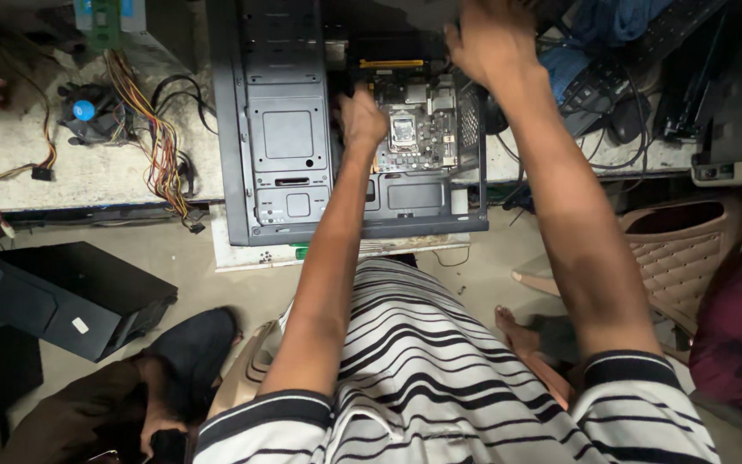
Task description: The person removes a motherboard from a computer case using a screwdriver, then cleans the motherboard with a toothbrush. The person unscrews the motherboard, lifts it out, and brushes its surface.
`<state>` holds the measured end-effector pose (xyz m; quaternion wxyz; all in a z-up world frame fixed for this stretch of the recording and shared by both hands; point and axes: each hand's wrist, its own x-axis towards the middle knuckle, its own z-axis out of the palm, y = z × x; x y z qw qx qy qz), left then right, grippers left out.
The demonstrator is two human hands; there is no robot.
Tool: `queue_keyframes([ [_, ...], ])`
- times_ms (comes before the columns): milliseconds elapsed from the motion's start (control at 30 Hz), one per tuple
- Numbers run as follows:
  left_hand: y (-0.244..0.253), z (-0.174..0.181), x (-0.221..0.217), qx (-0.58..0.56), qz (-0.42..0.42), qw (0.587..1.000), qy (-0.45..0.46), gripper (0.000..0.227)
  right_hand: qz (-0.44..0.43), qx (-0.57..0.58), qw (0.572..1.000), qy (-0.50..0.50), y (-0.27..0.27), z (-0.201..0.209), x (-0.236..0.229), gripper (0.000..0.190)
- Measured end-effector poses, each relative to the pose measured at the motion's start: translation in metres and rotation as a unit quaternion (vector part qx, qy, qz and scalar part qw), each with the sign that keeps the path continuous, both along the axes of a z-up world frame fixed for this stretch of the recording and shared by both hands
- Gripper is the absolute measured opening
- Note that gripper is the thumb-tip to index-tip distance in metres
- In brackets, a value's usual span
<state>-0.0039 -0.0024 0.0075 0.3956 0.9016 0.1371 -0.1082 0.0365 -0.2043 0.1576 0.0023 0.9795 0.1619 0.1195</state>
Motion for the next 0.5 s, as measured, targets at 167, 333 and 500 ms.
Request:
queue_keyframes([
  [167, 0.0, 0.013, -0.004, -0.04, 0.007, 0.998, 0.044, 0.078, -0.004, 0.059, 0.997, 0.053, -0.001, 0.004, -0.001, 0.043],
  [333, -0.001, 0.028, -0.006, -0.033, 0.012, 0.999, 0.038, 0.079, -0.042, 0.022, 0.997, 0.054, 0.004, 0.007, -0.003, 0.048],
  [500, -0.001, 0.029, -0.008, -0.033, 0.009, 0.998, 0.043, 0.081, 0.001, 0.025, 0.992, 0.126, -0.001, 0.012, 0.006, 0.05],
])
